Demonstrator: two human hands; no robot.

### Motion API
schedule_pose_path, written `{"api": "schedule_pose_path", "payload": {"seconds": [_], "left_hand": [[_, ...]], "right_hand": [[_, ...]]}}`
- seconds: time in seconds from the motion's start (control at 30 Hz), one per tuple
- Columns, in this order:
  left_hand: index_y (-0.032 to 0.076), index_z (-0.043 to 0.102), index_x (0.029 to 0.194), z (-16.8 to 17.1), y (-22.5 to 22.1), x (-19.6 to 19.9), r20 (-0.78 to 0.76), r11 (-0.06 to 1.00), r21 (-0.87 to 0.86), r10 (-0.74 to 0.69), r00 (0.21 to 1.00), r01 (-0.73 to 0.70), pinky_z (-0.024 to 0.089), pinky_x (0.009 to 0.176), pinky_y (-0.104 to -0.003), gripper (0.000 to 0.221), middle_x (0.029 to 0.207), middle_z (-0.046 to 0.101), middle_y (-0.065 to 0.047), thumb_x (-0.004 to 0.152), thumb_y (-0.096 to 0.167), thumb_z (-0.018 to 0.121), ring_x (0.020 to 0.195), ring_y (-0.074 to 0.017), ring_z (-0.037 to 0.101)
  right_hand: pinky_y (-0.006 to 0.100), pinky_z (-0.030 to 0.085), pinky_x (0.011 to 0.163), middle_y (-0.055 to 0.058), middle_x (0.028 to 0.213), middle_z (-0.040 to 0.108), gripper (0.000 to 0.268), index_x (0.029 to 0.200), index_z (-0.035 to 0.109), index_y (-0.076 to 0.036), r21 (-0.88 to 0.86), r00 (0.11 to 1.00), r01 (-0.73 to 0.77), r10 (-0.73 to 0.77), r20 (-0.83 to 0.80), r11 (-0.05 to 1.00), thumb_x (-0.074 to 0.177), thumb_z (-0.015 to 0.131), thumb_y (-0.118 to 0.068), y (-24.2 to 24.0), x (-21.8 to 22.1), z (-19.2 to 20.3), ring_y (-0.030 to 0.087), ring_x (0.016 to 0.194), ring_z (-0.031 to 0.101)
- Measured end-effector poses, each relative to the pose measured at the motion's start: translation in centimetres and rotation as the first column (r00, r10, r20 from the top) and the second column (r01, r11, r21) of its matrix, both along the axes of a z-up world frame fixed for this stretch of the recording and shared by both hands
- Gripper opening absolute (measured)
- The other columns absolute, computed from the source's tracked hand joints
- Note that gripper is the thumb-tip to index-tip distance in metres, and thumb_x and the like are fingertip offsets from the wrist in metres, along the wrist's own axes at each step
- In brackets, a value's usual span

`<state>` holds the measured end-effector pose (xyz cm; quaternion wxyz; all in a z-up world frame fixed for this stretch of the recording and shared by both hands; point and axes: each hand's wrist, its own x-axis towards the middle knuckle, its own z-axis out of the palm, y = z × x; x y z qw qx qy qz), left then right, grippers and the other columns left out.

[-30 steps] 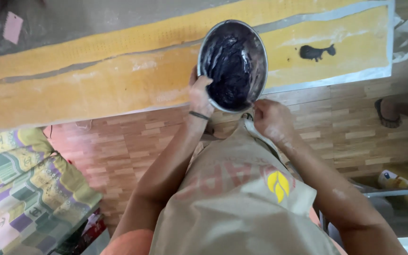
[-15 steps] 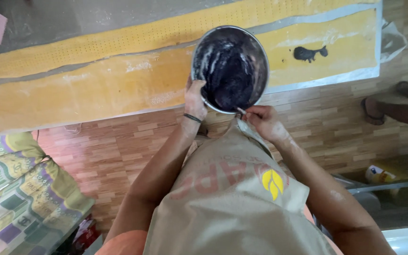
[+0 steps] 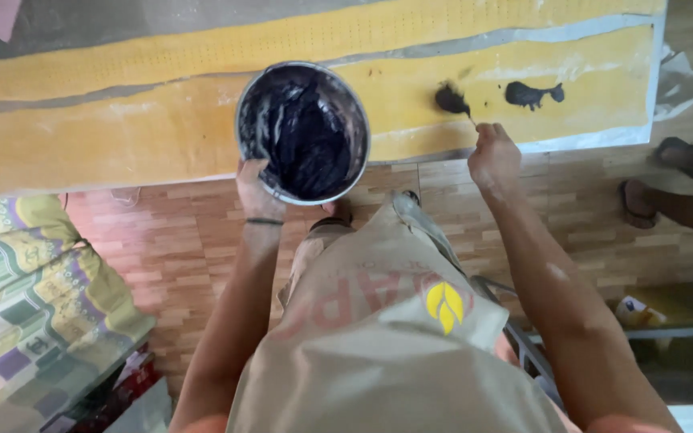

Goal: Spreading a dark filling onto a long strip of dough using a small spatula in a bakery setting.

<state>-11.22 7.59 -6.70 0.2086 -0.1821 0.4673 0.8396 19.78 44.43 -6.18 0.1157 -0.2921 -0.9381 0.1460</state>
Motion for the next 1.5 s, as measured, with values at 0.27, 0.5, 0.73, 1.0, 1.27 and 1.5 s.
{"api": "schedule_pose_path", "payload": {"seconds": [0.27,0.5,0.73,1.0,1.27,1.5], "left_hand": [[0.012,0.069,0.098,7.1,-2.0,1.8,0.019,1.0,0.002,0.017,1.0,-0.017,0.064,0.081,-0.044,0.029,0.09,0.072,-0.013,0.072,0.001,0.065,0.084,-0.0318,0.074],[0.012,0.067,0.093,17.6,3.4,3.8,0.028,0.995,0.095,-0.01,1.0,0.007,0.062,0.077,-0.04,0.025,0.086,0.073,-0.013,0.072,0.001,0.061,0.084,-0.0302,0.074],[0.011,0.067,0.094,12.4,3.5,2.2,0.057,0.99,0.131,-0.065,0.996,0.057,0.063,0.077,-0.043,0.025,0.085,0.072,-0.015,0.072,-0.001,0.059,0.082,-0.0328,0.075],[0.006,0.068,0.104,-3.0,6.1,0.9,-0.002,0.989,0.116,-0.088,0.996,0.087,0.064,0.075,-0.045,0.037,0.092,0.071,-0.016,0.069,-0.003,0.066,0.084,-0.0315,0.072],[0.004,0.065,0.12,12.8,11.9,3.9,-0.067,0.983,0.092,-0.154,0.986,0.16,0.062,0.079,-0.042,0.042,0.099,0.069,-0.013,0.079,0.0,0.073,0.09,-0.0278,0.07],[0.003,0.061,0.137,11.8,13.3,4.3,-0.173,0.965,-0.101,-0.257,0.951,0.242,0.055,0.093,-0.04,0.055,0.111,0.063,-0.013,0.084,0.007,0.076,0.106,-0.0259,0.06]], "right_hand": [[0.051,0.055,0.068,0.007,0.085,0.059,0.027,0.113,0.07,-0.009,-0.11,0.986,0.16,-0.165,-0.034,0.981,0.09,0.059,-0.002,-1.9,0.9,2.8,0.039,0.076,0.068],[0.049,0.055,0.086,0.01,0.101,0.071,0.024,0.116,0.07,-0.017,-0.419,0.905,0.415,-0.412,0.103,0.808,0.104,0.05,-0.019,0.5,1.9,-2.0,0.037,0.099,0.07],[0.023,0.035,0.036,0.0,0.06,0.049,0.023,0.102,0.073,-0.009,-0.919,0.656,0.348,-0.748,0.098,0.185,0.099,0.051,-0.003,-1.9,-0.5,8.5,0.008,0.043,0.039],[0.021,0.027,0.047,0.0,0.066,0.039,0.02,0.107,0.066,-0.005,-0.993,0.788,0.053,-0.615,-0.021,0.101,0.106,0.046,-0.005,-4.8,-3.8,18.2,0.007,0.05,0.033],[0.056,0.055,0.08,0.019,0.089,0.073,0.022,0.109,0.075,-0.016,-0.412,0.981,0.118,-0.042,0.188,0.903,0.101,0.056,-0.023,-10.1,-9.7,12.2,0.046,0.093,0.07],[0.062,0.056,0.081,0.02,0.086,0.073,0.022,0.1,0.072,-0.015,-0.434,0.954,0.052,0.084,0.288,0.899,0.095,0.054,-0.026,-15.4,-10.6,13.6,0.048,0.09,0.07]]}}
